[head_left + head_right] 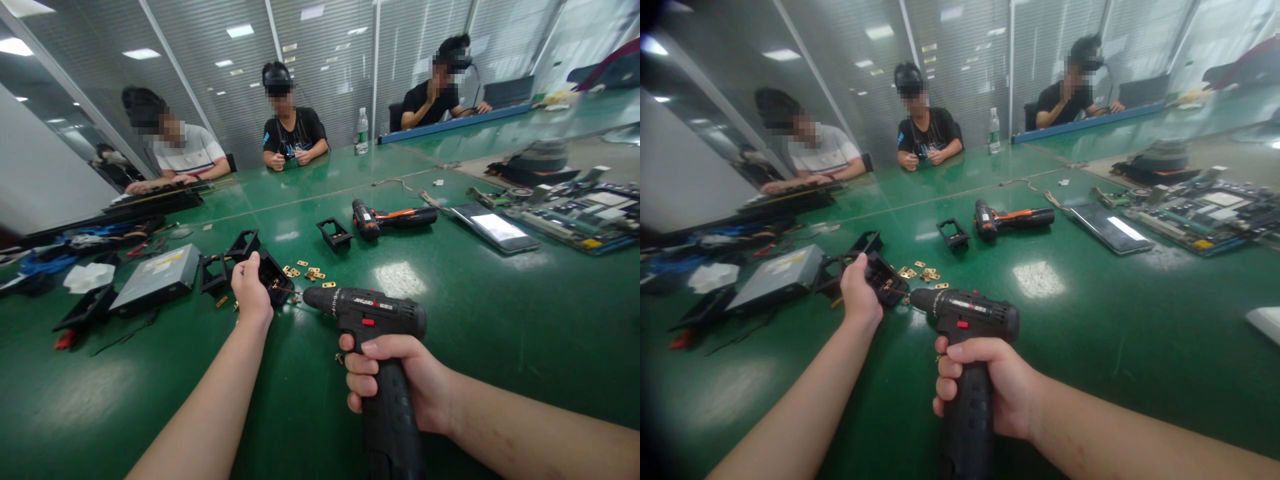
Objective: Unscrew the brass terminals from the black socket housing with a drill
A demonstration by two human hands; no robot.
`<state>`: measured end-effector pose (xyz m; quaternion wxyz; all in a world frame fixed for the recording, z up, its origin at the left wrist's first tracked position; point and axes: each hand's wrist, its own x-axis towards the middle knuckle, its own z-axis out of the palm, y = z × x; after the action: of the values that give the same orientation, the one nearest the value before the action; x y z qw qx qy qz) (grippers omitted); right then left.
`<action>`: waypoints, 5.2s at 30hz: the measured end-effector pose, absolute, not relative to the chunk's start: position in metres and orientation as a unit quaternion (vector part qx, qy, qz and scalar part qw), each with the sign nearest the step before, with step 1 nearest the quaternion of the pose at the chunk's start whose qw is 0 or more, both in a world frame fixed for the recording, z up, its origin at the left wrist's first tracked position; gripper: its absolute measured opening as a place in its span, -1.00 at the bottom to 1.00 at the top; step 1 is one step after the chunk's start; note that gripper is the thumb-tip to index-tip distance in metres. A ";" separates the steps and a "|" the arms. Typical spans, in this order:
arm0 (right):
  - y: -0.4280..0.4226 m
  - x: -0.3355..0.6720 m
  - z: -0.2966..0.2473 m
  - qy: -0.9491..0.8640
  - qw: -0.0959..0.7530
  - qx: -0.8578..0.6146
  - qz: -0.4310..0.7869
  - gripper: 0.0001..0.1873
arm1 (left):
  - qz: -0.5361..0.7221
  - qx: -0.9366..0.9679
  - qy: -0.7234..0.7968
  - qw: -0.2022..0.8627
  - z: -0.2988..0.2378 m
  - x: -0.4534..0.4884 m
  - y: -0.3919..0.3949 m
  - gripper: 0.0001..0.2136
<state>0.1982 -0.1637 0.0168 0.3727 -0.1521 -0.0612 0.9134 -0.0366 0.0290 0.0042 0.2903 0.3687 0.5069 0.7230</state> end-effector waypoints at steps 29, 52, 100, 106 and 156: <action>-0.163 0.198 0.016 -0.057 0.375 -0.151 0.913 -0.59 | 0.714 0.374 0.517 0.289 0.007 -0.036 0.026 -0.48; -0.162 0.196 0.013 -0.061 0.376 -0.148 0.913 -0.59 | 0.713 0.378 0.519 0.282 0.007 -0.037 0.026 -0.55; -0.159 0.195 0.001 -0.108 0.383 -0.144 0.906 -0.54 | 0.703 0.366 0.533 0.296 0.002 -0.037 0.023 -0.53; -0.163 0.195 0.004 -0.131 0.386 -0.174 0.896 -0.56 | 0.714 0.365 0.526 0.282 0.002 -0.037 0.023 -0.54; -0.160 0.199 0.075 -0.546 0.248 -0.459 0.655 -0.55 | 0.677 0.390 0.503 0.370 0.005 -0.033 0.020 -0.45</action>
<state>0.1987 -0.1602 0.0752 0.2482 -0.4595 -0.5459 0.6552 -0.0328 0.0195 0.0050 0.3699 0.3904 0.5030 0.6766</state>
